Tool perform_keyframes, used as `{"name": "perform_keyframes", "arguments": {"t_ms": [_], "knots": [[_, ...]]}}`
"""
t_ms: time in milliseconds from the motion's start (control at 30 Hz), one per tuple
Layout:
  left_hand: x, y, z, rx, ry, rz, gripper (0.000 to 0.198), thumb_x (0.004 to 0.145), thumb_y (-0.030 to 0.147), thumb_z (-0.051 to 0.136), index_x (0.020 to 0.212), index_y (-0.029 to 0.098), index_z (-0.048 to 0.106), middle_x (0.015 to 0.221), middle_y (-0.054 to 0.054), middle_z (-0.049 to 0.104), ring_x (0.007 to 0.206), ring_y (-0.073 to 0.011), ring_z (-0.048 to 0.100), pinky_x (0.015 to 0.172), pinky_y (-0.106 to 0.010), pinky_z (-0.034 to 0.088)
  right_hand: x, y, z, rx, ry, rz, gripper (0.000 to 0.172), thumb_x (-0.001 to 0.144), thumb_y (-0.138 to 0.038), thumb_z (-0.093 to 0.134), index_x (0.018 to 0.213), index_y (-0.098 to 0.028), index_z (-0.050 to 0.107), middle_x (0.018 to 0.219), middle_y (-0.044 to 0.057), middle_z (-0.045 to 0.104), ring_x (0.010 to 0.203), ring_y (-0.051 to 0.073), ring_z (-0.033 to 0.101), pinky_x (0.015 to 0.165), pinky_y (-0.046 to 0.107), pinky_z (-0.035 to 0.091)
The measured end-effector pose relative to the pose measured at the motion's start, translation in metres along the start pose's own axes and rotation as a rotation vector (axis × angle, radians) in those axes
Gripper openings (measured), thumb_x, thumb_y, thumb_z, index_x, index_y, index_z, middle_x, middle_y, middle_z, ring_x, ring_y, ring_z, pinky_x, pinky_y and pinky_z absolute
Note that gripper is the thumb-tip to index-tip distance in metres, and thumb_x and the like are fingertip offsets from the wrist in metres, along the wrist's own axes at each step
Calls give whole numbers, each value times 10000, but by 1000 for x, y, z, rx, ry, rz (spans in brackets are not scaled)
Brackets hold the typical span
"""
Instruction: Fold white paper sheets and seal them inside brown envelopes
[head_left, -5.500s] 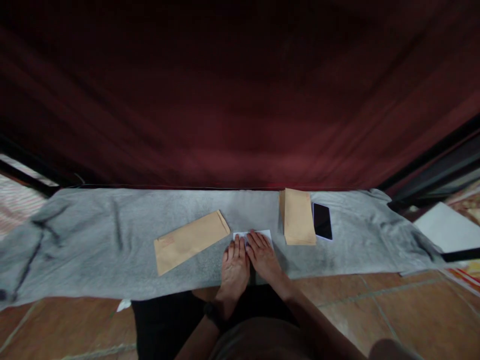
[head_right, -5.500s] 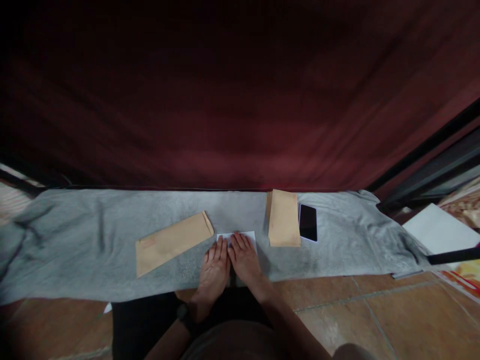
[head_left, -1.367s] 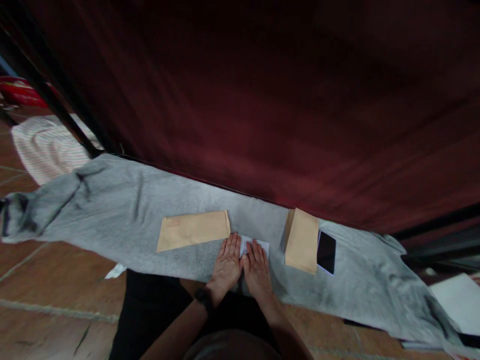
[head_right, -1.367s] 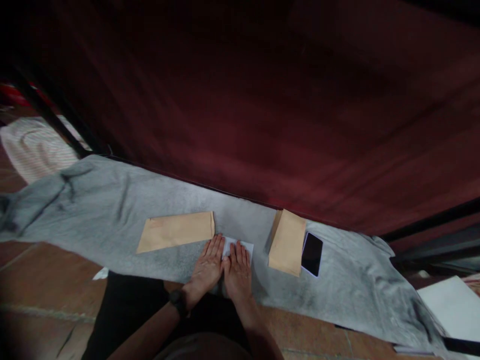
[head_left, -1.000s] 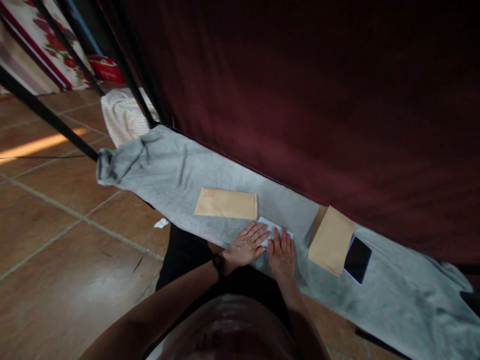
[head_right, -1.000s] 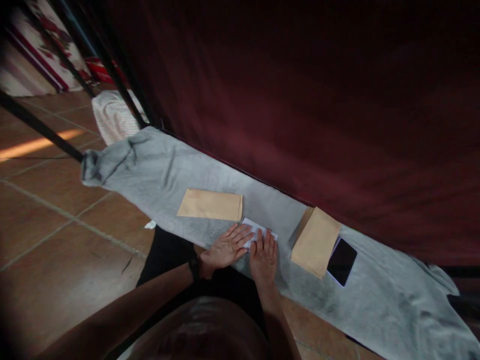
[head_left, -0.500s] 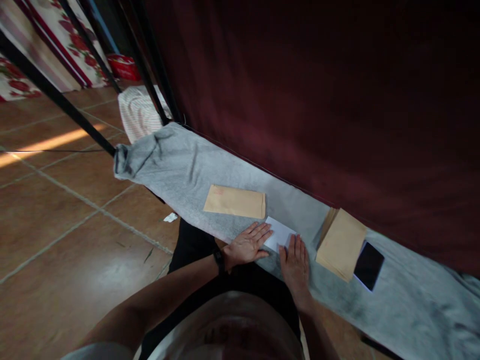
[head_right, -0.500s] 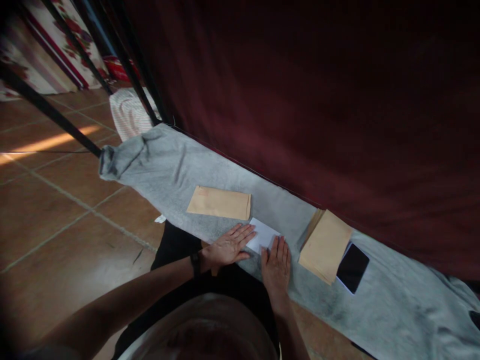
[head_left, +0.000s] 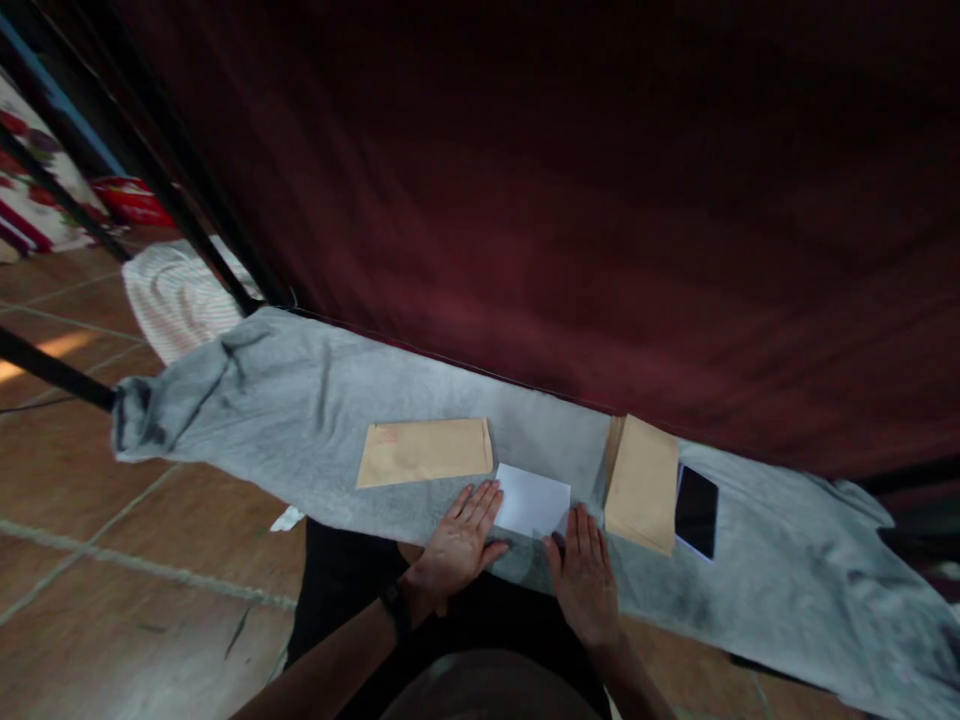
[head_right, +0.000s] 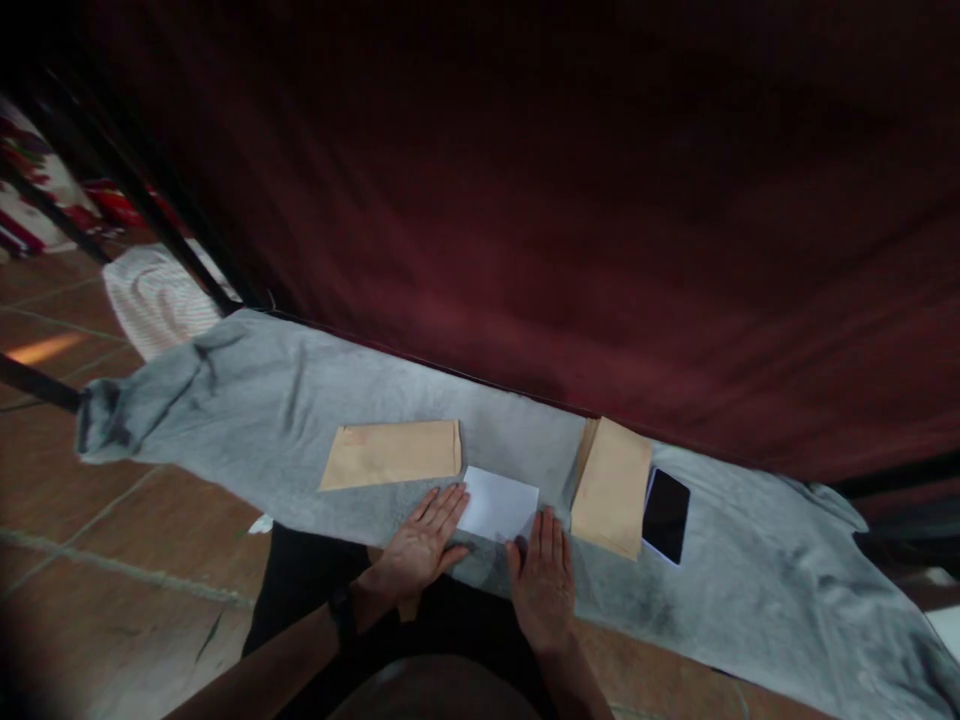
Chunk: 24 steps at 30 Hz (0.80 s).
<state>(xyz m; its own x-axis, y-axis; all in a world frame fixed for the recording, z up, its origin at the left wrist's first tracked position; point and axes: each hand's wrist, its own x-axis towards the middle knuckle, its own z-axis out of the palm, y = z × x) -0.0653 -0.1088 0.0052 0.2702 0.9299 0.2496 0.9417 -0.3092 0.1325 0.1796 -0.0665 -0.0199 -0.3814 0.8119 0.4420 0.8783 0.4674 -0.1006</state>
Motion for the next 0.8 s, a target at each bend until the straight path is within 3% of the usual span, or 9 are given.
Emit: {"name": "perform_keyframes", "arguments": {"t_ms": [133,333,500,600,700,800], "knots": [[0,-2,2,34,29,20,687,988,517,460,1539,125,337,1586,-155,391,1478,-272,354,1211,-473,302,16,-16,-2,41,-35,-32,650,1059,-451,325,1595,-100,216,1613,192,314,1482,308,324,1166,501,341],[0,-5,6,95,58,48,701,985,535,460,1546,137,331,1565,-142,436,1469,-273,373,1214,-483,280,34,-35,8,74,-157,-96,532,1058,-361,333,1541,-146,389,1608,142,348,1488,288,316,1181,506,307],[17,-34,-14,95,70,-160,808,942,546,536,1600,221,199,1655,-131,257,1534,-317,200,1236,-546,153,32,-33,13,51,-178,-107,547,1044,-376,382,1538,-142,396,1602,153,350,1470,297,352,1184,509,295],[38,-69,-35,58,-63,-363,994,837,569,661,1611,222,143,1677,-175,125,1545,-376,93,1217,-610,94,32,-33,12,42,-175,-95,554,1041,-386,386,1541,-147,393,1599,147,355,1459,298,373,1188,508,287],[56,-101,-53,-17,-311,-410,1149,713,597,744,1611,223,132,1677,-203,87,1541,-412,37,1200,-639,59,33,-35,11,42,-170,-81,557,1039,-394,387,1542,-155,394,1598,137,356,1454,296,383,1196,506,275],[65,-119,-61,-69,-452,-410,1231,632,615,772,1609,230,129,1669,-230,108,1541,-414,34,1197,-634,46,34,-36,9,49,-170,-75,563,1033,-400,405,1540,-155,400,1592,138,366,1452,298,387,1205,502,257]]}}
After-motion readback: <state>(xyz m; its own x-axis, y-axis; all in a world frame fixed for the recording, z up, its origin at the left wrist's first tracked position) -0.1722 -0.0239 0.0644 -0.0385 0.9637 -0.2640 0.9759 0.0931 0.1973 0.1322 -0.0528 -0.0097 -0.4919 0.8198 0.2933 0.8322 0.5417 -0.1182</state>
